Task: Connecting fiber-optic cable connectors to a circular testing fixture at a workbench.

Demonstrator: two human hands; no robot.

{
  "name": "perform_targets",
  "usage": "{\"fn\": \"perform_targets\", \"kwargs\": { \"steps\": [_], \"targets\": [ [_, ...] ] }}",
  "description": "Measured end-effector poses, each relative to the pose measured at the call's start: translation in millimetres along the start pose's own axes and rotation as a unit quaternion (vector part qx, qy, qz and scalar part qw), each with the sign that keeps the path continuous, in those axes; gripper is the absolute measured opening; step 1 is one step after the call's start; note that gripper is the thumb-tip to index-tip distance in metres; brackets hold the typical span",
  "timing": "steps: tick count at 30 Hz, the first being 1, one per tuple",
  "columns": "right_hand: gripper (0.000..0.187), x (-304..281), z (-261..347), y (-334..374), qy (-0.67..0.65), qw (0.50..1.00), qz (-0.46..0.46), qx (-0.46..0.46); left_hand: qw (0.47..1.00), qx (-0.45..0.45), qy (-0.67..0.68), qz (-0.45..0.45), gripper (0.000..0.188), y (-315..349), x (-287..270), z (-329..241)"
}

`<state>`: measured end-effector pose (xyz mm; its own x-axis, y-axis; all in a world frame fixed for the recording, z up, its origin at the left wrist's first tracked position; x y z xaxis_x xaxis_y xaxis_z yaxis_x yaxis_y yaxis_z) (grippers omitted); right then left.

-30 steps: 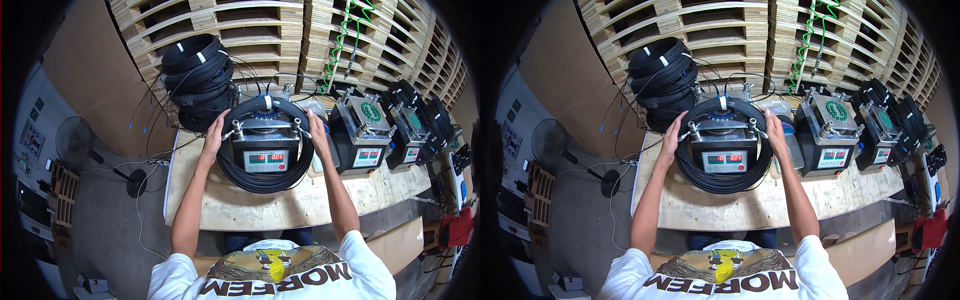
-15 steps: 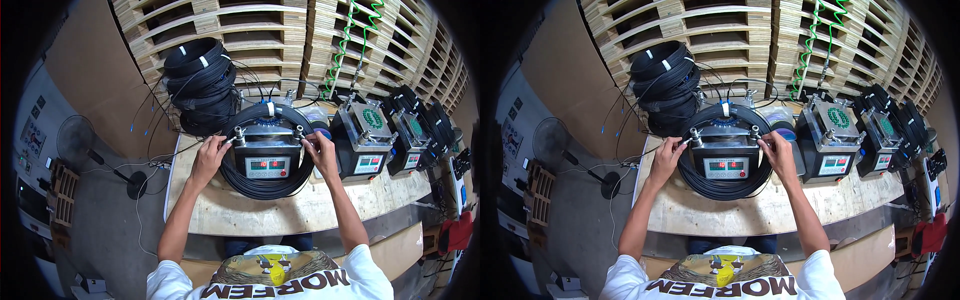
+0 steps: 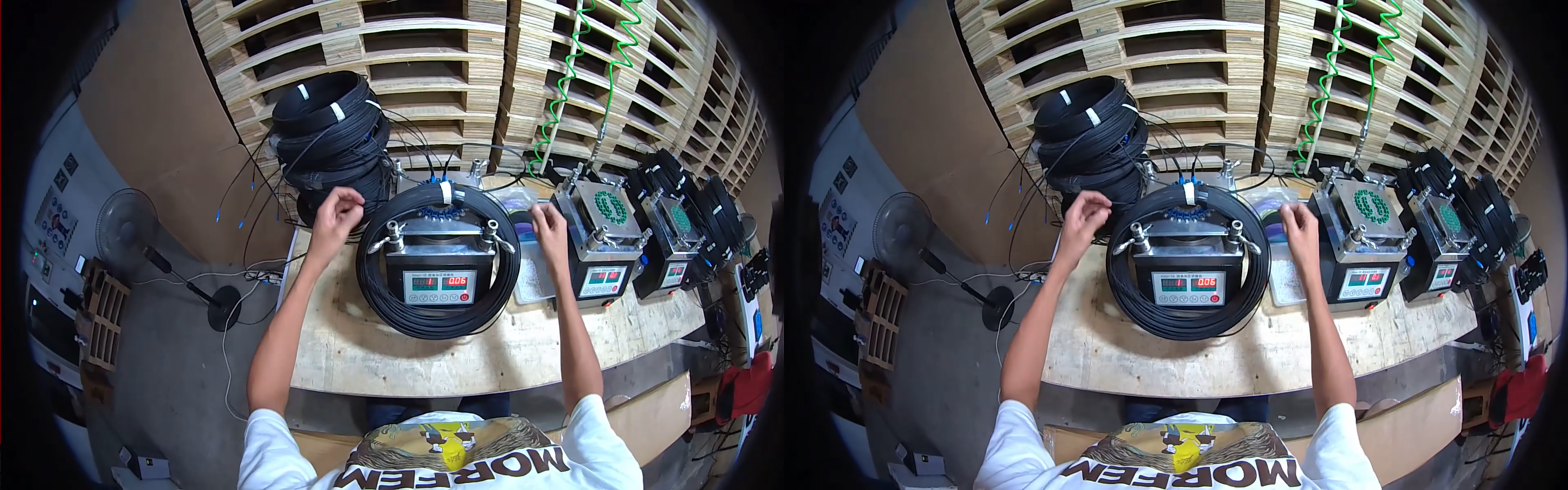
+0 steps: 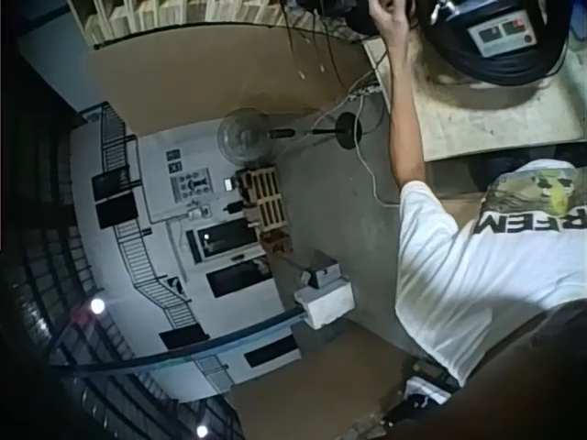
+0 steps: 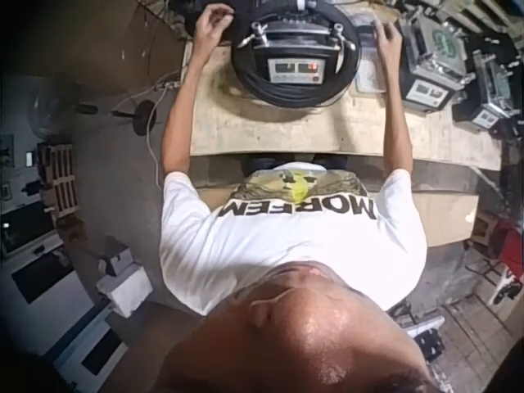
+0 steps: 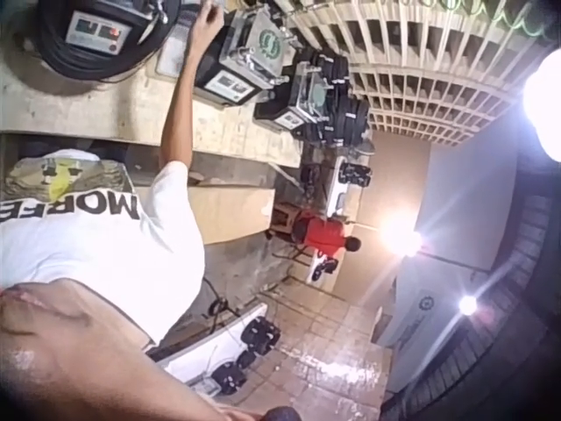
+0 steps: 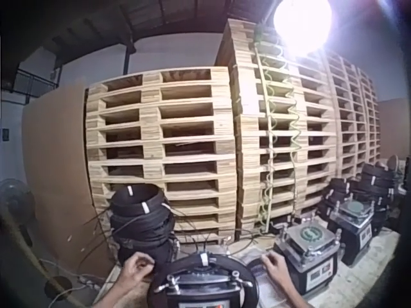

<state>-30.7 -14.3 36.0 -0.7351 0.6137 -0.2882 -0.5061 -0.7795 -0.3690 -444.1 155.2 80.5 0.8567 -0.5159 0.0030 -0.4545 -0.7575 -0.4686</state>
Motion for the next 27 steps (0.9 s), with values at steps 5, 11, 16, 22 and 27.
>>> {"fn": "perform_targets", "kwargs": {
  "steps": [5, 11, 16, 22, 27],
  "targets": [
    [0.023, 34.5, -39.2, -90.8, -0.004, 0.997, 0.072, 0.006, 0.986, -0.141, 0.018, -0.085, 0.037, -71.5, -22.6, 70.3],
    [0.034, 88.1, -43.4, -149.1, -0.06, 0.979, 0.177, 0.085, 0.945, -0.303, 0.033, -0.117, 0.044, -116.7, -2.2, 130.7],
    [0.031, 112.6, -57.6, -155.4, -0.161, 0.953, 0.25, 0.063, 0.942, -0.244, 0.217, -0.081, 0.026, -134.4, 22.0, 161.0],
    [0.029, 127.0, -57.7, -149.5, -0.243, 0.938, 0.224, 0.1, 0.942, -0.185, 0.27, -0.069, 0.019, -129.2, 16.6, 160.0],
    [0.031, 120.0, -67.8, -157.5, -0.214, 0.945, 0.233, 0.085, 0.939, -0.171, 0.285, -0.083, 0.017, -131.5, 23.8, 159.5]
  ]
}}
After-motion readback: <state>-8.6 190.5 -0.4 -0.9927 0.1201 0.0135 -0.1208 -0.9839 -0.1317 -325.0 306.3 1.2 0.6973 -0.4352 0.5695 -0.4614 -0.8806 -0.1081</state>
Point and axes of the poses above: each hand's wrist, its own y-axis away from the middle knuckle, its own x-axis out of the palm, z = x × y, the point moved 7 cm from there along -y, towards the middle knuckle, and after that the axes turned 12 degrees about y, right-handed, at the moved point
